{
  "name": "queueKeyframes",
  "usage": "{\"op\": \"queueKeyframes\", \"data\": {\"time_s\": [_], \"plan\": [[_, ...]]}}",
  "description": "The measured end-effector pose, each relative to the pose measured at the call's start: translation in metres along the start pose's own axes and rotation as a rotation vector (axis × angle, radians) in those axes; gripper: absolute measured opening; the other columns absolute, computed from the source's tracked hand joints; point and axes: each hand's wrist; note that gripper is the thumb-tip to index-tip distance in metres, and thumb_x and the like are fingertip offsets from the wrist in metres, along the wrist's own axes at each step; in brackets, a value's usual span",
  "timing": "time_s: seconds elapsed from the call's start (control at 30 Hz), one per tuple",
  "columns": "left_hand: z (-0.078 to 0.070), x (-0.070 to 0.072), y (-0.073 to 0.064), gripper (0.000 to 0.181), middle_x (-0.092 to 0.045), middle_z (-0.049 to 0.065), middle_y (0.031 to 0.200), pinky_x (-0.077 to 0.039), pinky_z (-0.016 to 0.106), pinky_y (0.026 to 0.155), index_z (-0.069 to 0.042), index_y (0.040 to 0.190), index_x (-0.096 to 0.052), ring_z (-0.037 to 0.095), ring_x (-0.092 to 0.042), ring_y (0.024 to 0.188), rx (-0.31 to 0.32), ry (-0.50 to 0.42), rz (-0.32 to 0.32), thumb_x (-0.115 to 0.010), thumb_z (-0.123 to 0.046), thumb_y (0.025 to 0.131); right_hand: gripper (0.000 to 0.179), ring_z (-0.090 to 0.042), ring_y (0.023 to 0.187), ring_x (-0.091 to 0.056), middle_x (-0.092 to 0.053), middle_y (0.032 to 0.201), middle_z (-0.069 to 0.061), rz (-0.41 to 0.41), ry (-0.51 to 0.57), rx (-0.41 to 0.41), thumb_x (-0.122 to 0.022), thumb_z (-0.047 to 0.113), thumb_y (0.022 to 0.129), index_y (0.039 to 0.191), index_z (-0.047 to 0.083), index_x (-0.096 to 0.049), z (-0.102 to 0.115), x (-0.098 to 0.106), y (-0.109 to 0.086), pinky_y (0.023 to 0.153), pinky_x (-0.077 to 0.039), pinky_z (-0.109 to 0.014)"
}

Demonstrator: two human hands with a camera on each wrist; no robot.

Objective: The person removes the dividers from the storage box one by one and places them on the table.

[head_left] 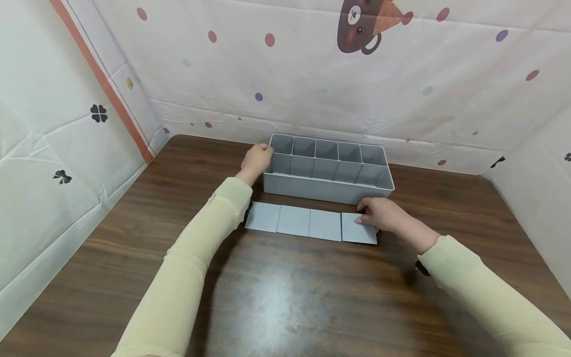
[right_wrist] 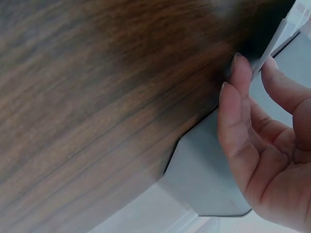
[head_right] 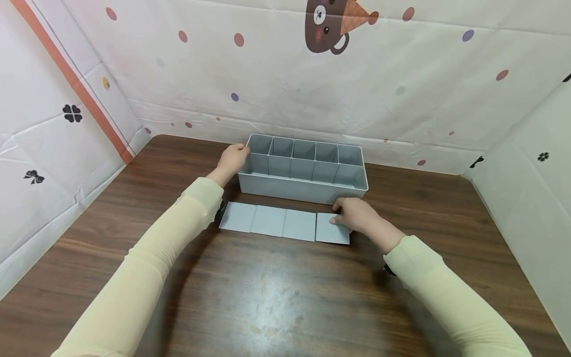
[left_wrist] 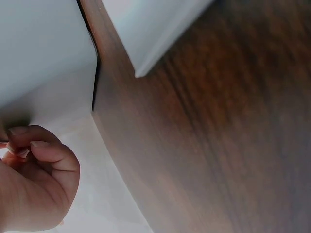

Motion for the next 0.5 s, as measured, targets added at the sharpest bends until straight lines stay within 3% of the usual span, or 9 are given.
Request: {"op": "queueKeyframes", "data": {"time_s": [0.5], "plan": [[0.0016, -0.0001, 0.0001, 0.037, -0.043, 0.002, 0.074, -0.031, 0.03, 0.063, -0.016, 0.079, -0.043, 0.019, -0.041, 0.068, 0.001, 0.009, 0.006, -0.033, -0.033, 0.11, 0.041, -0.014, 0.053, -0.062, -0.064, 0.08, -0.012, 0.006, -0.088, 0.001, -0.072, 0.022, 0.096, 0.121, -0.008, -0.059, 0.0046, -0.0019, -0.0005, 0.06, -0.05, -0.032]]}}
Point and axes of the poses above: each hand's wrist, its own y-axis towards the middle knuckle, its own x-axis out of the back of the hand, z = x × y
